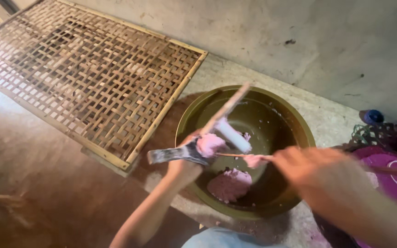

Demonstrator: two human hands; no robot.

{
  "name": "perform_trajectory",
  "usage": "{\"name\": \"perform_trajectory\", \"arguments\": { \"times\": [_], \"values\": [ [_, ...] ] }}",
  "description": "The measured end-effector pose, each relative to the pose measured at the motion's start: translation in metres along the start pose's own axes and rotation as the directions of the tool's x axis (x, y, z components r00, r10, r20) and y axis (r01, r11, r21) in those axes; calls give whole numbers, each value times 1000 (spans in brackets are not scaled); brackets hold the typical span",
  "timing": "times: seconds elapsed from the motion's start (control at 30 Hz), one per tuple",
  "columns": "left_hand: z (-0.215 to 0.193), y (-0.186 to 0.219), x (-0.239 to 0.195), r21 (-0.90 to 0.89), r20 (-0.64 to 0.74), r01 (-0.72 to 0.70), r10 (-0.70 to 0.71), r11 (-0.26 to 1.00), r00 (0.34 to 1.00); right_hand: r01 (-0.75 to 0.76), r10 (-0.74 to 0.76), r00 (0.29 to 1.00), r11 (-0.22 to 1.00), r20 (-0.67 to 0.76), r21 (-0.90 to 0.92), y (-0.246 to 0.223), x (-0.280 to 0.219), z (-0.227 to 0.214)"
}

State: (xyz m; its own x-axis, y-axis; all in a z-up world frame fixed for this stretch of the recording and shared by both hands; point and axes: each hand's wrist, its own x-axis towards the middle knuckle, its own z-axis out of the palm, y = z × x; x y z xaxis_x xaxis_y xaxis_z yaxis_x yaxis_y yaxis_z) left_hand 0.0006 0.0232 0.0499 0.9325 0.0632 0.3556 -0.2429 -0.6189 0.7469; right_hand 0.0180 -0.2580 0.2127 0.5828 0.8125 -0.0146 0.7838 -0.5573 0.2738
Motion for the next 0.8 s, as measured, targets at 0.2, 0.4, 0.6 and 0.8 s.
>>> {"name": "perform_trajectory", "arguments": {
  "times": [0.2, 0.4, 0.6, 0.8],
  "values": [
    [-6, 26, 21, 212, 224, 19, -68, 977, 972, 36, -26, 987, 998, 161, -60, -14, 35, 7],
    [1, 30, 25, 158, 202, 69, -101, 985, 974, 120, -108, 980, 991, 165, -64, -38, 57, -8],
    [-19, 13, 34, 86, 19, -66, 64, 994, 998, -53, 82, 969, 990, 234, -129, -7, 34, -61],
    [14, 6, 31, 324, 26, -304, 312, 896, 950, 42, -27, 996, 983, 89, -177, -44, 66, 1]
  ]
}}
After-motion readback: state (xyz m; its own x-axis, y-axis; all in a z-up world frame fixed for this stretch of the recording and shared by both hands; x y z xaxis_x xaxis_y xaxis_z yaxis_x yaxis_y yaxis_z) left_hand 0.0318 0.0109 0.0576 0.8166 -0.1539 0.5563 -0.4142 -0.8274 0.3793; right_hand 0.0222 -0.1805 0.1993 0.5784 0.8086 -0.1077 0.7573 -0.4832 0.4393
